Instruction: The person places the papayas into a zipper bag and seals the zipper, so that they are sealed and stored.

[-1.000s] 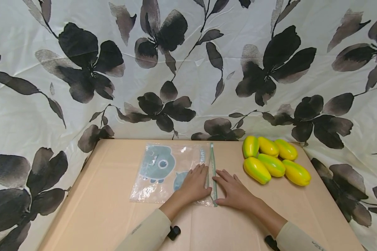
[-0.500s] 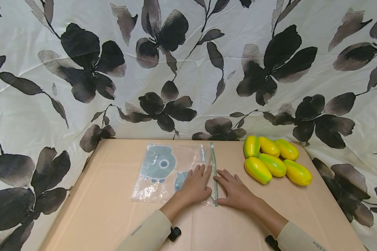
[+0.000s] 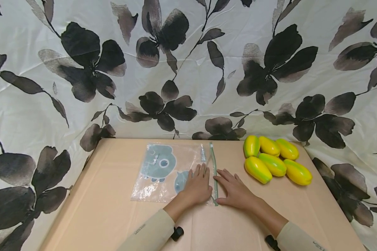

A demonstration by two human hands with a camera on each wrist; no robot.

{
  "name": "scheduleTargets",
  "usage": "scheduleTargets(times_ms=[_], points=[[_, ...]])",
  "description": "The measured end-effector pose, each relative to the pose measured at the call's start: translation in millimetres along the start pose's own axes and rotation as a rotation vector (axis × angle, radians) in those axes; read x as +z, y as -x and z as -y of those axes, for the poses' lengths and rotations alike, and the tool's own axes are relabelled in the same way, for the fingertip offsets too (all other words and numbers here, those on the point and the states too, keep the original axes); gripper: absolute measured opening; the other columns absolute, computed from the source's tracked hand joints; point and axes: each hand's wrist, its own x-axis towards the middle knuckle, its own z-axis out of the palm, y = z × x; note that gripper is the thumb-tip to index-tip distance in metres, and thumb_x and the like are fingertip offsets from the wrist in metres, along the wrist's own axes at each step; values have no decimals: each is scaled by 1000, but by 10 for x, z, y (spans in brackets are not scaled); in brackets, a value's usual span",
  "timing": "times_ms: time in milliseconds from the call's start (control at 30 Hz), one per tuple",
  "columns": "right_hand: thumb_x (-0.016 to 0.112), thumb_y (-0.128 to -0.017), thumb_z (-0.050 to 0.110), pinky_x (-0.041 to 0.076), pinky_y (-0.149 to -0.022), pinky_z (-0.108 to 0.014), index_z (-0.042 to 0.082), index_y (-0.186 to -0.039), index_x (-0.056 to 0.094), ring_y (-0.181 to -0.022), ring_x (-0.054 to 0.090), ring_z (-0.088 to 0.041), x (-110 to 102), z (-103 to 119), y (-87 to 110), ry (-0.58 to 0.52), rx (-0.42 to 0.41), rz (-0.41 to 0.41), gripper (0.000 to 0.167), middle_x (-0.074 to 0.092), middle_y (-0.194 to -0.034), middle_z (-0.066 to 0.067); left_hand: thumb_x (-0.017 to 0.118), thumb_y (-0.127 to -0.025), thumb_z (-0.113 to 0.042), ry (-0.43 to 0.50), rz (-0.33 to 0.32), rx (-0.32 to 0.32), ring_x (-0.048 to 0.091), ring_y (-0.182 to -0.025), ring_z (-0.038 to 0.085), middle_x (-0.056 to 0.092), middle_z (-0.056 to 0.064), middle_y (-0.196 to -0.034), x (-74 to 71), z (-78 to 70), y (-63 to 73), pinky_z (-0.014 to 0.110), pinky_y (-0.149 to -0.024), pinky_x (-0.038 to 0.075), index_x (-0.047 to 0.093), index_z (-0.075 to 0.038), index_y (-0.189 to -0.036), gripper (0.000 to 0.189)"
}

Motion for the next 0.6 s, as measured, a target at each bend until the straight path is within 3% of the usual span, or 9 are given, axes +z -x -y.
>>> scheduleTargets(times_ms=[267, 600], points=[[79, -82, 57, 25, -116, -75, 14, -152, 51, -154, 30, -43, 2, 5, -8, 2, -12, -10, 87, 36, -166, -14, 41, -104, -40, 26, -5, -8, 13, -160, 38, 16, 18, -172, 13, 1, -7, 64, -125, 17, 25, 1, -162, 73], [79, -82, 60, 25, -117, -74, 15, -151, 51, -154, 29, -42, -7, -3, -15, 5, -8, -1, 87, 36, -166, -14, 56, -97, -54, 27, -23, 1, 16, -160, 37, 16, 18, -172, 60, 35, -12, 64, -125, 19, 24, 2, -162, 91]])
